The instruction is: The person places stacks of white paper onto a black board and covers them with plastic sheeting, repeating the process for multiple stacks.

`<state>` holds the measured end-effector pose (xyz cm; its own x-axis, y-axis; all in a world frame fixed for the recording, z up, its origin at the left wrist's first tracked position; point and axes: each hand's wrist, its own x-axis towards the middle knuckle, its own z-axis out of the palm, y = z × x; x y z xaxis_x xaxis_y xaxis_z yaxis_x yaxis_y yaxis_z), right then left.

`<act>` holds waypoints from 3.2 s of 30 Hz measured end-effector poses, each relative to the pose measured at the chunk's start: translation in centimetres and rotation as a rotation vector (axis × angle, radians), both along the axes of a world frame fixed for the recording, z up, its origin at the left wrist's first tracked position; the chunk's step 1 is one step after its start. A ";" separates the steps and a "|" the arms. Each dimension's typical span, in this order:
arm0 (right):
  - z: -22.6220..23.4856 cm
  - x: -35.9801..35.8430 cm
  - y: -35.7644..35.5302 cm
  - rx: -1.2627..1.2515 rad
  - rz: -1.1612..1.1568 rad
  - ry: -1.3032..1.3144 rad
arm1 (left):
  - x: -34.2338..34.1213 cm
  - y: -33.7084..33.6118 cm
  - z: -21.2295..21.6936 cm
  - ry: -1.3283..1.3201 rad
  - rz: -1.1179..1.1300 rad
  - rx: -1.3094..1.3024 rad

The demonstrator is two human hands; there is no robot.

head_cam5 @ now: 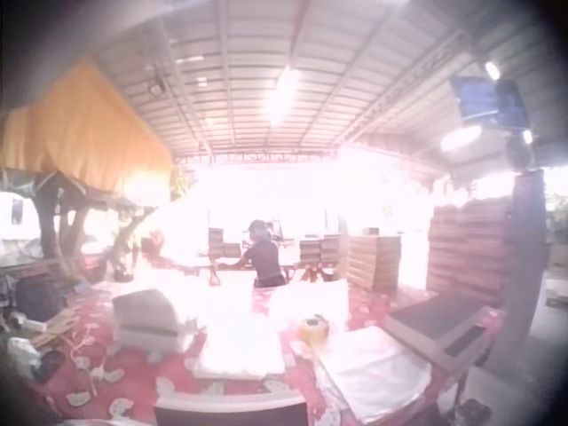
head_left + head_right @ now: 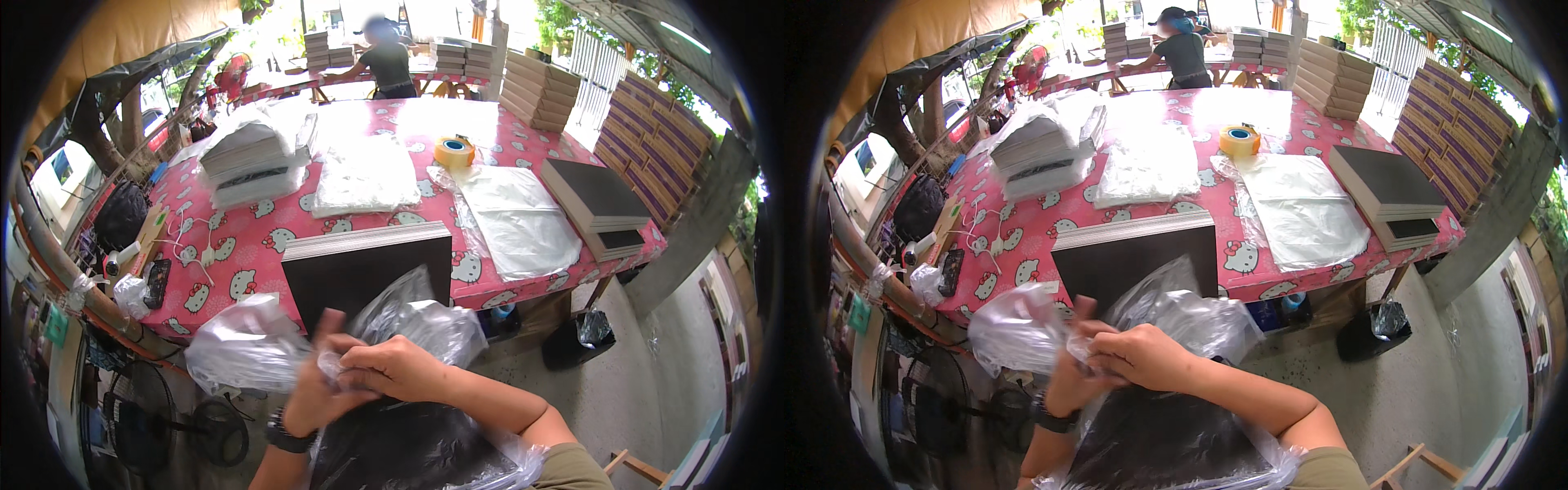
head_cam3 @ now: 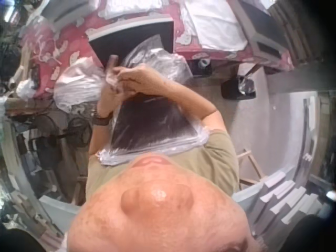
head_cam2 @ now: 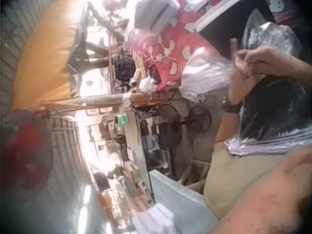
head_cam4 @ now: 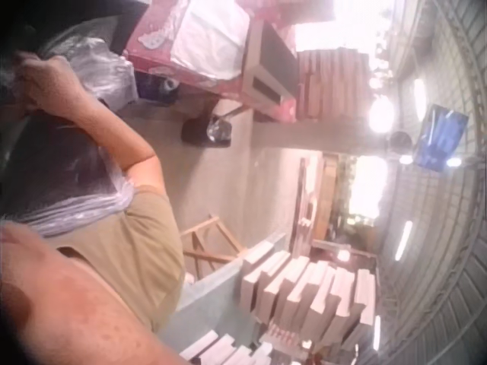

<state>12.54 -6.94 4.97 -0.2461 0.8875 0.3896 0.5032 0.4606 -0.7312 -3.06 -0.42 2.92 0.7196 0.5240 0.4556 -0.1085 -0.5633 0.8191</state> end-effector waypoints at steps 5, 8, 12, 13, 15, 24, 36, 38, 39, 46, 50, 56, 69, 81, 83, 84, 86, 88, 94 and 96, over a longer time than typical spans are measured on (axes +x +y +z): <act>2.6 3.5 -1.8 -0.420 0.180 -0.004 | -2.9 -0.2 -2.0 0.046 -0.457 -0.901; -2.0 4.5 -3.1 -0.538 0.754 0.234 | -5.1 0.6 -4.7 -0.606 -0.150 -1.114; -4.2 6.1 -3.1 -0.298 0.863 0.494 | -4.3 1.3 -3.6 -1.021 -0.470 -1.416; -4.5 7.5 -3.4 -0.100 0.727 0.584 | -3.3 0.1 -3.5 -0.901 -0.219 -1.354; -4.8 8.1 -5.5 -0.097 0.345 1.459 | -7.0 1.7 -13.0 -0.608 -0.405 -1.167; -8.7 7.4 -4.3 -0.311 0.707 0.546 | -5.8 2.9 -7.3 -1.105 -0.501 -1.322; -7.4 5.4 -3.6 -0.442 1.248 0.715 | -3.7 1.8 -6.9 -1.102 -0.051 -1.315; -7.9 5.7 -3.7 -0.406 1.240 0.795 | -3.8 1.8 -7.4 -1.104 -0.169 -1.266; -8.1 5.8 -3.8 -0.409 1.255 0.815 | -3.9 1.8 -7.6 -1.104 -0.228 -1.241; -5.3 8.8 -5.2 -0.121 0.204 1.714 | -7.3 2.8 -16.0 -0.754 0.042 -1.031; -8.2 9.3 -5.8 -0.170 0.171 1.742 | -8.3 5.3 -19.1 -1.006 -0.502 -0.818; -4.9 8.6 -4.9 -0.434 0.654 0.534 | -5.5 3.7 -5.6 -0.939 -0.132 -1.125; -2.8 12.6 0.7 0.283 -0.759 -0.342 | 0.5 9.9 -0.5 0.042 0.659 0.381; 0.0 10.8 -3.0 0.347 -0.752 -0.037 | -2.0 4.9 1.0 -0.103 0.705 0.466; 0.5 10.7 -4.2 0.024 -0.687 0.262 | -2.8 4.8 1.7 -0.076 0.649 0.303; 1.0 11.0 -4.6 -0.131 -0.572 0.445 | -3.3 4.8 1.9 -0.066 0.606 0.131; 1.9 11.5 -5.4 -0.436 -0.330 0.803 | -4.5 5.1 2.6 -0.058 0.430 -0.200; 0.4 11.7 -5.2 -0.512 -0.242 0.989 | -5.8 5.7 3.2 -0.066 0.181 -0.518; -6.0 13.3 -4.5 -0.535 -0.307 1.125 | -5.7 7.7 -3.0 0.041 0.151 -1.054; -10.0 14.3 -4.5 -0.548 -0.311 1.153 | -6.6 8.3 -6.6 0.088 0.205 -1.124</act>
<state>26.80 -11.43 -5.02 0.2259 0.9556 -0.1894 -0.5017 -0.0526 -0.8635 -9.67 7.87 -3.71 0.5798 0.7144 -0.3918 -0.0168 0.4913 0.8709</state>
